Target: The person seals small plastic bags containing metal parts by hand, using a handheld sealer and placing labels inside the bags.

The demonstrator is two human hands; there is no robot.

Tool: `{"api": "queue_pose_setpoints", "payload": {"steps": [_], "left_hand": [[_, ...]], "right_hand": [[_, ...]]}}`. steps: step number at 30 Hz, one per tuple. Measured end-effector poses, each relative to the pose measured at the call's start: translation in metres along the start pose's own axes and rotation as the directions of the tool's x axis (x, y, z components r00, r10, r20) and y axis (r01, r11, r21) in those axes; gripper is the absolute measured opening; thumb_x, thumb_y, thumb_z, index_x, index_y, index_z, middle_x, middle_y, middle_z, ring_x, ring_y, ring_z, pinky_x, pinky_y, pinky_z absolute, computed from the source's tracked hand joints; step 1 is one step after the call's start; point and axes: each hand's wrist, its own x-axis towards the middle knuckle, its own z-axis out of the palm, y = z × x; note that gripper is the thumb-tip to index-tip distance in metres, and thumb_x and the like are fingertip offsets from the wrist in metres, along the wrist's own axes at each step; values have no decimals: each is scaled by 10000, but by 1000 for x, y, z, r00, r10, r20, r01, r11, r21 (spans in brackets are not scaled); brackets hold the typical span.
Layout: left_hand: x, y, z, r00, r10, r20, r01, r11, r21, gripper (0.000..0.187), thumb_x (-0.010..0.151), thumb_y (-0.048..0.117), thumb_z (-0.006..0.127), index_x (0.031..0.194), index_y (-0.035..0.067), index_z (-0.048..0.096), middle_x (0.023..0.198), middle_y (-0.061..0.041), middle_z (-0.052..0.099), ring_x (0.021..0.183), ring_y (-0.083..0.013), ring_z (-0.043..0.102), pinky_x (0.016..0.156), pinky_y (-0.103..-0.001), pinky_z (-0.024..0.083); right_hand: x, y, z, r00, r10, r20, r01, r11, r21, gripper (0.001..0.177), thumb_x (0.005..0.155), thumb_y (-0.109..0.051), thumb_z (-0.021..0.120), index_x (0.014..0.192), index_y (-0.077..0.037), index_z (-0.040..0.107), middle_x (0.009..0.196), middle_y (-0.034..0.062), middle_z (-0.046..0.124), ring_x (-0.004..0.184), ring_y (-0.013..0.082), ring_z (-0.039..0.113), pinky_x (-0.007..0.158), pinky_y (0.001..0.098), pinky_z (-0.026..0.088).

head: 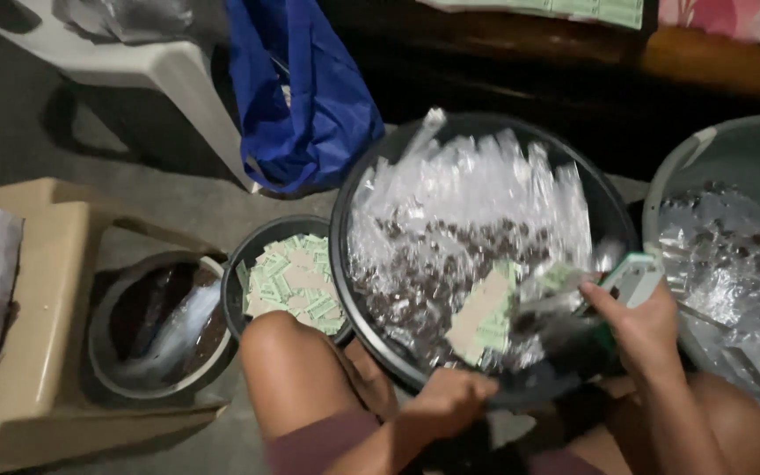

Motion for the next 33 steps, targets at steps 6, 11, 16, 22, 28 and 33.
{"api": "queue_pose_setpoints", "payload": {"steps": [6, 11, 16, 22, 28, 33], "left_hand": [[-40, 14, -37, 905, -145, 399, 67, 977, 203, 412, 792, 186, 661, 1201, 202, 710, 1067, -101, 745, 848, -374, 683, 733, -443, 534], [-9, 104, -61, -282, -924, 259, 954, -242, 174, 549, 717, 648, 702, 1246, 504, 673, 1294, 133, 687, 1229, -205, 634, 1048, -375, 479], [-69, 11, 1, 896, -240, 373, 239, 970, 50, 377, 819, 248, 655, 1151, 69, 632, 1073, -147, 694, 900, -366, 655, 773, -435, 515], [65, -4, -99, 597, -781, 183, 786, 522, -332, 226, 1001, 231, 571, 1027, 59, 715, 809, -38, 625, 636, -129, 549, 588, -246, 502], [159, -125, -90, 756, -335, -562, 394, 919, -18, 173, 845, 78, 653, 973, 27, 757, 930, -128, 742, 772, -299, 681, 746, -378, 550], [232, -179, -54, 741, -345, -576, 425, 905, 5, 182, 845, 56, 654, 991, 17, 756, 946, -130, 745, 855, -315, 693, 805, -397, 547]], "right_hand": [[-6, 7, -3, 998, 64, 4, -64, 997, 30, 343, 891, -23, 756, 1173, 59, 579, 992, 150, 667, 762, 223, 631, 672, 321, 528], [-5, 29, -9, 995, 97, -12, -98, 992, -73, 386, 851, -77, 802, 1140, 67, 591, 918, 151, 633, 706, 236, 582, 603, 340, 479], [-4, 22, -16, 995, 98, 5, -97, 994, -53, 368, 848, -2, 770, 1173, 78, 617, 989, 172, 674, 774, 250, 626, 694, 339, 513], [4, -10, -23, 996, 78, -30, -81, 992, -94, 272, 871, -26, 781, 1119, 39, 688, 1001, 158, 713, 811, 247, 662, 759, 338, 519], [40, 24, -38, 995, -1, -96, 9, 997, 83, 336, 881, 7, 747, 1184, 24, 602, 1078, 100, 670, 884, 189, 631, 829, 278, 510], [49, 38, -37, 985, 98, -141, -88, 993, 74, 327, 855, -23, 783, 1144, 27, 638, 1018, 124, 678, 824, 217, 641, 771, 300, 514]]}}
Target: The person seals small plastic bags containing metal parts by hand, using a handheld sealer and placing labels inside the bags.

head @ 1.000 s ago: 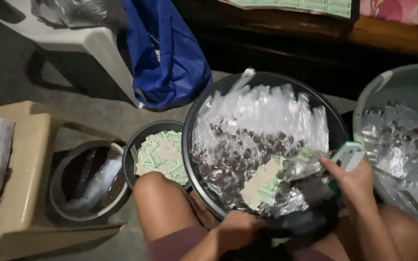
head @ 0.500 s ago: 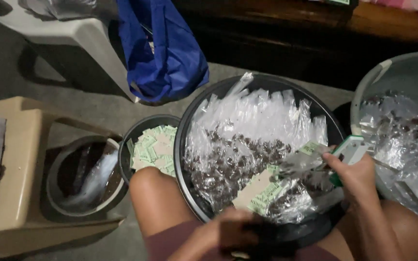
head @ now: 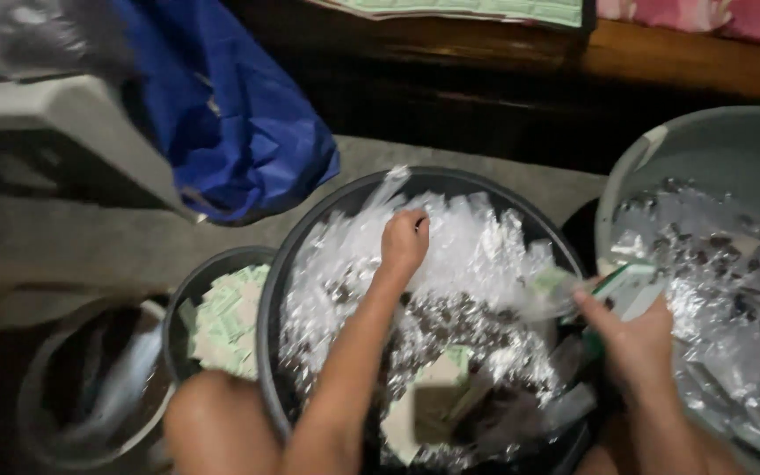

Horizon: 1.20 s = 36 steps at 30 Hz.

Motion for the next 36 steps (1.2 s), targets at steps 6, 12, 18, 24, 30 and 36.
{"api": "queue_pose_setpoints", "payload": {"steps": [6, 12, 18, 24, 30, 36], "left_hand": [[-5, -50, 71, 947, -277, 161, 151, 829, 539, 158, 796, 38, 607, 907, 73, 714, 985, -148, 721, 902, -391, 677, 863, -526, 496], [-7, -31, 25, 965, -210, 156, 161, 947, 277, 311, 896, 176, 583, 1190, 76, 575, 1099, -139, 692, 1011, -362, 659, 858, -483, 510], [-10, 83, -78, 920, -221, 324, 159, 966, 206, 195, 950, 172, 553, 1092, 43, 593, 945, -213, 723, 963, -446, 719, 834, -525, 567], [-38, 169, -151, 968, 125, 220, -179, 953, 245, 92, 920, 81, 581, 973, 15, 617, 862, -226, 623, 879, -489, 674, 713, -527, 574], [-84, 214, -191, 954, 185, 236, -219, 967, 130, 202, 932, 94, 591, 1119, 22, 603, 916, -201, 626, 862, -456, 693, 719, -532, 572], [-124, 219, -216, 922, 342, 185, -370, 917, 149, 458, 785, 421, 819, 1089, 101, 697, 1018, -93, 633, 1031, -342, 621, 881, -472, 467]], "right_hand": [[-8, -19, 8, 999, 19, 25, -16, 994, -107, 261, 807, -17, 793, 1044, 30, 694, 942, 135, 739, 777, 216, 672, 746, 310, 529], [-14, -15, 15, 999, 53, -13, -54, 986, -155, 363, 812, -63, 797, 1125, 57, 657, 962, 169, 722, 780, 251, 670, 726, 340, 528], [-24, 9, 47, 977, -212, -29, 200, 953, -226, 385, 721, -131, 938, 1013, -54, 699, 904, 144, 723, 832, 222, 632, 848, 397, 510], [-48, -28, 92, 885, -465, 9, 440, 831, -340, 411, 669, -192, 934, 985, -120, 680, 736, 140, 707, 702, 336, 703, 630, 404, 525], [-77, -90, 101, 869, -495, 0, 484, 849, -214, 320, 700, -66, 885, 948, -125, 691, 698, 95, 701, 637, 244, 678, 634, 344, 532], [-89, -139, 73, 851, -524, 2, 513, 832, -214, 334, 716, -125, 894, 959, -156, 668, 734, 81, 696, 654, 210, 638, 651, 352, 505]]}}
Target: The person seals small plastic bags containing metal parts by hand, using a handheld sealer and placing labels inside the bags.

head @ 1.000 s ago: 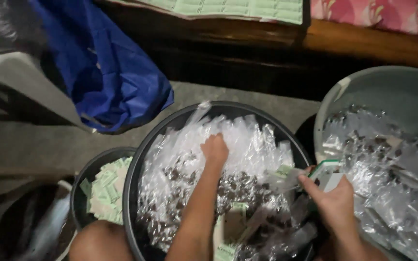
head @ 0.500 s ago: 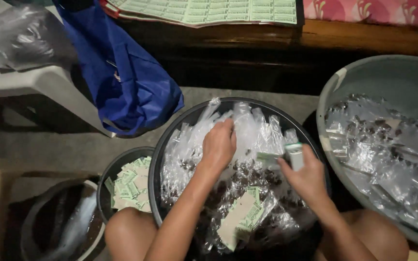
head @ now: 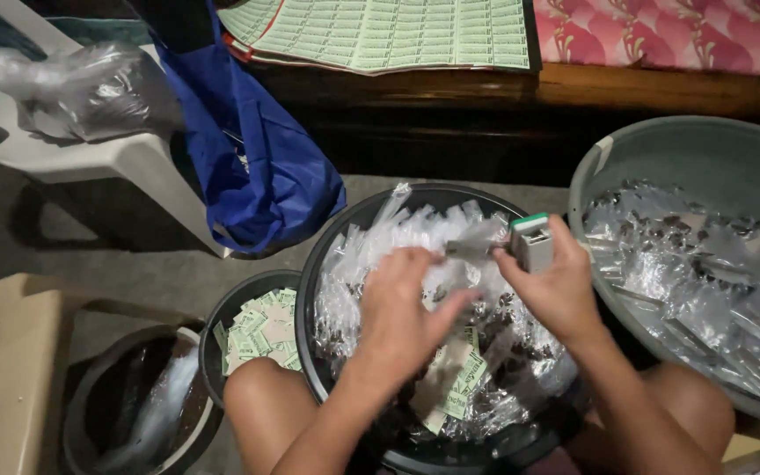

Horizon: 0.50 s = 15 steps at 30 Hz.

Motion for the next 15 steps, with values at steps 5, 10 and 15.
{"api": "queue_pose_setpoints", "payload": {"steps": [5, 10, 15], "left_hand": [[17, 15, -25, 974, 18, -225, -129, 863, -488, 583, 757, 178, 888, 1268, 52, 637, 1125, -203, 706, 1114, -439, 676, 934, -546, 521], [10, 4, 13, 975, 161, -156, -223, 757, -615, 253, 857, -18, 734, 1057, 137, 750, 1043, -47, 747, 997, -253, 735, 919, -369, 581], [-4, 9, 6, 972, 175, -157, -235, 733, -638, 258, 833, -91, 677, 1015, 72, 759, 1053, -168, 705, 899, -302, 720, 813, -379, 627]], "right_hand": [[2, -33, -32, 979, 5, 205, -39, 986, 162, 272, 708, -19, 861, 923, -122, 732, 776, 54, 747, 686, 129, 663, 718, 293, 551], [-9, -19, -41, 964, 31, 262, -92, 971, 223, 293, 690, -7, 876, 940, -83, 744, 827, 90, 760, 746, 140, 668, 762, 327, 566], [-16, -4, -40, 950, 42, 309, -159, 917, 365, 218, 754, -8, 837, 920, -24, 697, 857, 164, 741, 715, 217, 690, 776, 382, 587]]}}
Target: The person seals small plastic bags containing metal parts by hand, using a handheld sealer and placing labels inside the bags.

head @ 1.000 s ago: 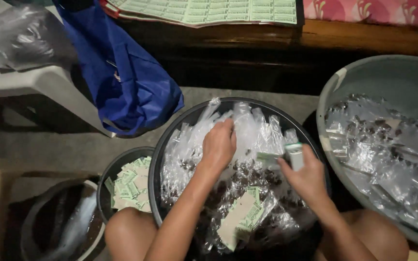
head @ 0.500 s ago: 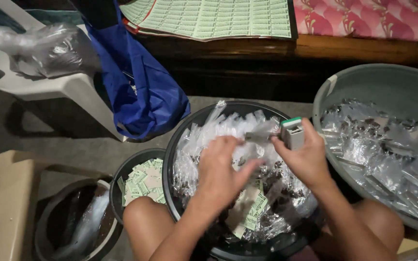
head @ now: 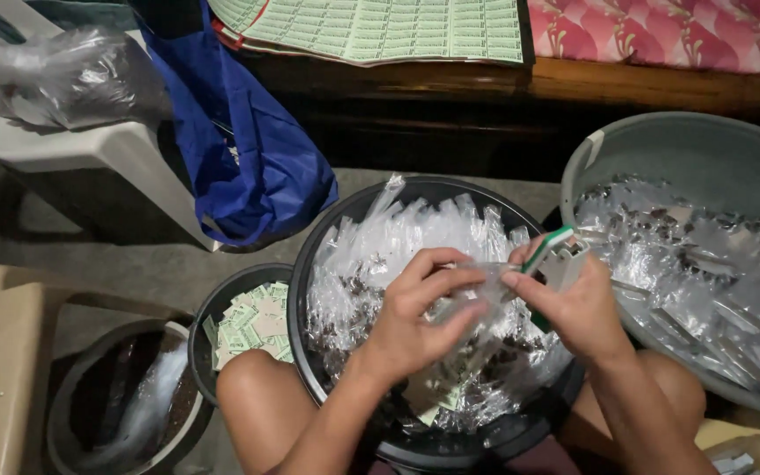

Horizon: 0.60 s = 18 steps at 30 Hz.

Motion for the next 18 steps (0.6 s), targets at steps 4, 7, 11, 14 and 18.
{"api": "queue_pose_setpoints", "payload": {"steps": [4, 7, 11, 14, 18], "left_hand": [[-19, -29, 11, 987, -128, -102, 129, 992, 7, 220, 820, -11, 773, 1003, 111, 758, 916, -75, 670, 771, -223, 696, 678, -322, 609], [-25, -43, 18, 961, -216, -174, 227, 973, 43, 274, 808, -79, 759, 1013, 67, 651, 844, -107, 674, 732, -236, 680, 643, -307, 576], [-27, -55, 32, 964, -195, -182, 228, 957, 181, 279, 774, -52, 802, 967, 69, 642, 785, -109, 687, 676, -253, 696, 584, -314, 574], [-37, -57, 40, 977, -187, -99, 204, 955, 214, 262, 752, -99, 773, 932, 63, 673, 833, -112, 662, 733, -321, 704, 623, -385, 599], [-52, -54, 58, 969, -221, -111, 242, 940, 240, 227, 774, -85, 775, 932, 23, 653, 822, -137, 647, 749, -319, 710, 619, -365, 597]], "right_hand": [[-3, 19, 11, 996, -79, -31, 80, 996, 29, 243, 764, -3, 854, 917, -12, 665, 856, 144, 716, 763, 191, 663, 789, 368, 565], [-4, 27, 13, 983, -146, -111, 147, 989, 1, 241, 843, -19, 815, 994, -27, 628, 939, 136, 683, 835, 204, 649, 841, 350, 546], [8, 13, 27, 865, -251, -434, 271, 962, -15, 186, 1027, -134, 709, 1039, -80, 531, 1044, 106, 602, 943, 197, 600, 938, 319, 480], [8, 35, 43, 917, -40, -396, 36, 999, -18, 242, 1034, -231, 703, 889, -78, 586, 837, 47, 577, 749, 136, 518, 772, 332, 450], [11, 99, 53, 925, 54, -376, -57, 998, 2, 282, 967, -241, 787, 776, -89, 645, 729, 40, 632, 668, 121, 502, 681, 319, 464]]}}
